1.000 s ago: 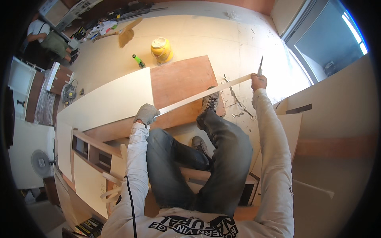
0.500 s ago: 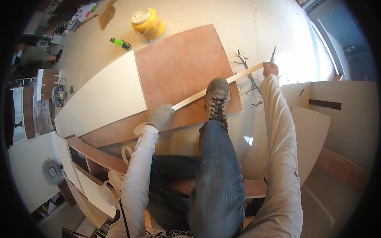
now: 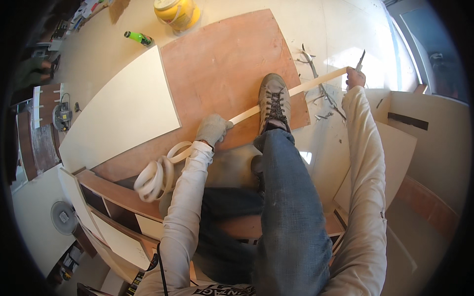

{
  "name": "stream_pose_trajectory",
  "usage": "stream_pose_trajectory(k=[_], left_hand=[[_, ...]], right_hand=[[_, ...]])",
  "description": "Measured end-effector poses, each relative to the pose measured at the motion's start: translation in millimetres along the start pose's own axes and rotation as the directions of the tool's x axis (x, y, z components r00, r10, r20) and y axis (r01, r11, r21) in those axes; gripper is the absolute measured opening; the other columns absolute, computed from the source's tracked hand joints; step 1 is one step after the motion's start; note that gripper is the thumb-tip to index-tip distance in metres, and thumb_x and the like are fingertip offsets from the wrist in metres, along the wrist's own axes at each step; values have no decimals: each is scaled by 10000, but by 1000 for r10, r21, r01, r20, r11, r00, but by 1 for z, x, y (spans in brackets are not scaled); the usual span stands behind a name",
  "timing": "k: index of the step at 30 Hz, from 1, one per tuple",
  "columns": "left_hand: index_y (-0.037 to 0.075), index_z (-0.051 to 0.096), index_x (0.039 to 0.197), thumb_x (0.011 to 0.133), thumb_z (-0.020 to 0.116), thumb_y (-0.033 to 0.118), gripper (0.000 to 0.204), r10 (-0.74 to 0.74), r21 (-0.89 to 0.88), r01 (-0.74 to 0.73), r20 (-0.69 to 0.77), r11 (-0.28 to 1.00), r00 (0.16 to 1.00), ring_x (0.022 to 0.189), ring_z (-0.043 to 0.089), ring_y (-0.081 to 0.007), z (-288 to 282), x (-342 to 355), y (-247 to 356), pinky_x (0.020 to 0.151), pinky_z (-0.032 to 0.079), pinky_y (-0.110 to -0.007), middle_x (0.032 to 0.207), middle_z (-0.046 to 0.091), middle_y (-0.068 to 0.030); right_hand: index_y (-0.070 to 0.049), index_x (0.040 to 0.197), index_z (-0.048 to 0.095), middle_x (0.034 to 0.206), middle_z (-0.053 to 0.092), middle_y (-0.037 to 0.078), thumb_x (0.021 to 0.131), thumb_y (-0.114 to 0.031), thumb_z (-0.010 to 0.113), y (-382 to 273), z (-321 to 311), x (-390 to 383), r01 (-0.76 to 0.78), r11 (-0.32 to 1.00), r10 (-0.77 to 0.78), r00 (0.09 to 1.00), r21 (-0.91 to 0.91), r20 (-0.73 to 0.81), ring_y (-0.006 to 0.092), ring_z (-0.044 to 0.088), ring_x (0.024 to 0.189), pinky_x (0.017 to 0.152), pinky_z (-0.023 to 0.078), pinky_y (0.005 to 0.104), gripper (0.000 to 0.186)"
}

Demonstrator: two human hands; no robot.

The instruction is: The person sits on the floor and applies white edge banding to the edges of wooden furniture panels. They measure and cut the banding, peel off the backing, and press it onto the edges, smoothing it down with their fingers.

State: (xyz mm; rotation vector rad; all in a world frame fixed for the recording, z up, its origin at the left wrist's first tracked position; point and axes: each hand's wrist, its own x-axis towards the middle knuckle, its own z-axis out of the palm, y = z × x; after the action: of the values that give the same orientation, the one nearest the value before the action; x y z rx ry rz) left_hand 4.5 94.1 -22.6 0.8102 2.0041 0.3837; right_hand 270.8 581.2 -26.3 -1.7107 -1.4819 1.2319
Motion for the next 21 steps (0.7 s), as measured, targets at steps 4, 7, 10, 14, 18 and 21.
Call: stream_pose_trajectory(k=[4,7,10,14,18,21], left_hand=[[19,698,695,843,689,269,290,5,-54,-8,-45,999,999,439,590,-165,8,-1,-14,463,475,-321,526,594,-69],[14,696,694,851,696,308,333,-83,-143,85,25,986,996,440,589,-169,-1,-6,-11,459,473,-329,534,603,-75],[14,695,690,855,700,339,365,-362,-180,380,125,907,924,444,592,-175,-34,-22,17,459,470,-332,537,608,-76],[14,699,694,869,677,399,423,-275,-102,280,59,955,960,452,602,-185,-30,-24,-2,466,472,-337,533,613,-82],[27,735,792,877,630,499,491,-266,15,265,33,964,963,685,670,-285,-29,-32,-18,640,513,-414,685,676,-154],[31,748,820,881,612,520,511,-320,141,310,61,940,945,731,699,-310,-36,-34,-24,688,534,-436,717,695,-172]], right_hand=[[3,914,683,696,557,23,847,-190,705,1,6,-7,-61,997,60,998,39,24,123,476,527,464,396,278,206],[-4,955,672,699,557,29,858,-206,705,11,-15,4,-129,990,125,990,65,62,125,474,516,455,389,279,226],[-36,931,646,678,547,25,871,-241,712,11,-12,-19,-97,991,94,995,90,43,125,472,506,447,386,280,224],[-94,932,534,567,473,-2,889,-353,714,61,-38,-81,-26,997,33,994,-75,100,130,456,429,375,367,303,319],[-106,1213,452,659,527,80,939,-382,634,199,-131,-237,-57,852,254,914,-521,316,220,526,536,468,422,390,429],[-74,1276,458,807,615,174,958,-300,590,274,-167,-360,58,713,373,812,-698,448,339,618,715,625,495,475,412]])
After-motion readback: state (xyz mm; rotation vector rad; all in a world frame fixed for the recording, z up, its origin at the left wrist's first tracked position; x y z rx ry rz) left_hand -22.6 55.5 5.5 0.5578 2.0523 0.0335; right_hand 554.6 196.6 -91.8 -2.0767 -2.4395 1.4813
